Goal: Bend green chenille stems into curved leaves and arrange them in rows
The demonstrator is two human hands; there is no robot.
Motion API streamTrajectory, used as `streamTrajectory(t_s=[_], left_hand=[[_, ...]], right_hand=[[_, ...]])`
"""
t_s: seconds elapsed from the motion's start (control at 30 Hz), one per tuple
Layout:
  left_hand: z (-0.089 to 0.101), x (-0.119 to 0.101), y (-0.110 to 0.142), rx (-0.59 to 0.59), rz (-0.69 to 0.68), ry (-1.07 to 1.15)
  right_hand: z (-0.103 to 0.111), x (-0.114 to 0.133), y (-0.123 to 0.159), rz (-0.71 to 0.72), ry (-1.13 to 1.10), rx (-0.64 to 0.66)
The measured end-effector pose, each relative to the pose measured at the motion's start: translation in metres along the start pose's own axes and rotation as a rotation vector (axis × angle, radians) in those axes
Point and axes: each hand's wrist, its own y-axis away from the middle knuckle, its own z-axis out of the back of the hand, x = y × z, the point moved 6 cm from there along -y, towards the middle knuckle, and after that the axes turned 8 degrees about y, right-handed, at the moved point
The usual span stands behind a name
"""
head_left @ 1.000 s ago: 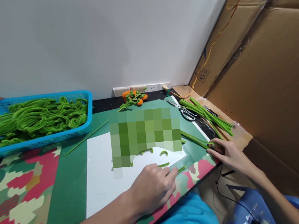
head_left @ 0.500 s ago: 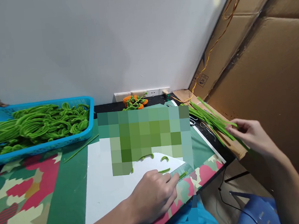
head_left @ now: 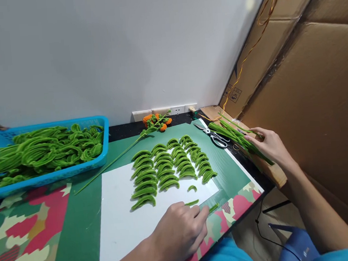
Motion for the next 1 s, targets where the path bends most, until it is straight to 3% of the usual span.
streamTrajectory(t_s=[0.1,0.23,0.3,0.43,0.6,0.7,0.8,1.0], left_hand=[[0.007,-0.003,0.001,-0.126,-0.042,0.038],[0.024,-0.003,0.003,-0.32,-0.017,0.199],[0.034,0.005,0.002,-0.374,0.109,0.373],[0.038,0.029,0.0,-0.339,0.565,0.912],[0.03,0.032,-0.006,-0.413,0.668,1.359],[0.024,0.031,-0.007,-0.437,0.705,1.423],[0.024,0.03,-0.011,-0.432,0.731,1.435],[0.056,0.039,-0.018,-0.645,0.67,1.425]], right_hand=[[0.008,0.025,0.026,0.047,-0.185,0.014],[0.005,0.062,0.067,0.02,-0.433,0.207],[0.0,0.082,0.088,-0.013,-0.617,0.282],[-0.023,0.126,0.127,-0.024,-0.927,0.494],[-0.055,0.168,0.169,-0.088,-1.211,0.73],[-0.066,0.18,0.182,-0.124,-1.289,0.759],[-0.064,0.184,0.182,-0.09,-1.278,0.689],[-0.041,0.168,0.171,-0.044,-1.211,0.504]])
